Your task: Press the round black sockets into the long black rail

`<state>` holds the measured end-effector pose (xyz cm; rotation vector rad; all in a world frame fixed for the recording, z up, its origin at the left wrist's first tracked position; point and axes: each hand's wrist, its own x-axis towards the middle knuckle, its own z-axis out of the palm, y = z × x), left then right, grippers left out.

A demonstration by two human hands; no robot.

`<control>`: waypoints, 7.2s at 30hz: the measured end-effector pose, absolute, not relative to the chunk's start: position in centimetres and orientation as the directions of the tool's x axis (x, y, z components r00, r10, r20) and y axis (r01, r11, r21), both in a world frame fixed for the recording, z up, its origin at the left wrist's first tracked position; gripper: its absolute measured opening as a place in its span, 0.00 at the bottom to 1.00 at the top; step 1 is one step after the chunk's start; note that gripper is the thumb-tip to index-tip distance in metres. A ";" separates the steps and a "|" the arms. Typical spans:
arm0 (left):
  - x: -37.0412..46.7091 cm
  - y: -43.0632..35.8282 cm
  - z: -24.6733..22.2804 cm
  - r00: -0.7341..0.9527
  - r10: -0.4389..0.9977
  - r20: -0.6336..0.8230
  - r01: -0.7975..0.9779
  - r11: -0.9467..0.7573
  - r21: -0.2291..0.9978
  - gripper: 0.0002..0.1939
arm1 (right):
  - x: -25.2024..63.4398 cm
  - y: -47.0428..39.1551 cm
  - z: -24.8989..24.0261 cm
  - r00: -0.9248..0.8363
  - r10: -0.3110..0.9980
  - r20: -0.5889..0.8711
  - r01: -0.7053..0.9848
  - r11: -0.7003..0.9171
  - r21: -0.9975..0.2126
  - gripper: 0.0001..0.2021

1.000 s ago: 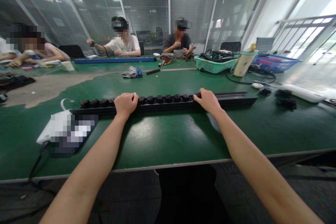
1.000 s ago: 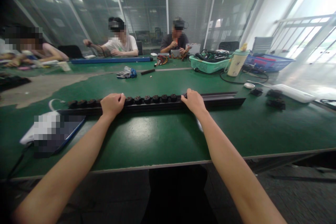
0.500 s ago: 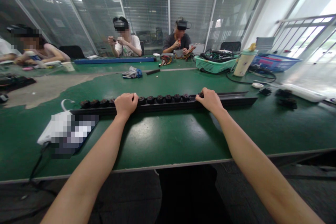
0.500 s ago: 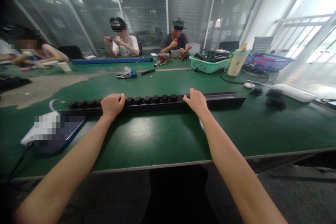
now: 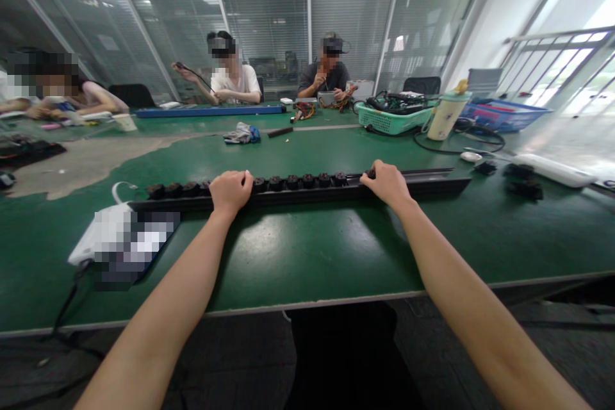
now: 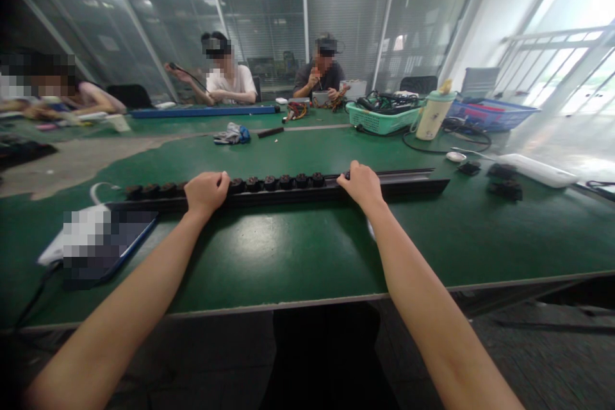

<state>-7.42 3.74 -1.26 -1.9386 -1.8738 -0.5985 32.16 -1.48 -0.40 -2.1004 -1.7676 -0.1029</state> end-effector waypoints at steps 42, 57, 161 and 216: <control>-7.2 3.6 -1.1 0.026 0.836 0.548 0.999 -0.032 0.001 0.29 | 34.1 -1.3 -0.4 0.347 0.895 0.280 0.924 -0.275 -0.265 0.17; -7.3 3.6 -1.0 0.027 0.840 0.543 0.999 -0.034 0.001 0.28 | 34.5 -1.3 -0.4 0.414 0.872 0.263 0.893 -0.331 -0.306 0.18; -7.4 3.7 -1.2 0.025 0.836 0.548 0.999 -0.041 0.018 0.29 | 44.1 0.1 -3.8 0.292 0.844 0.451 0.916 -0.111 -0.385 0.08; -7.3 3.9 -1.4 0.002 0.823 0.568 0.999 -0.026 0.034 0.28 | 45.7 -0.2 -4.2 0.469 0.775 0.423 0.883 -0.408 -0.231 0.18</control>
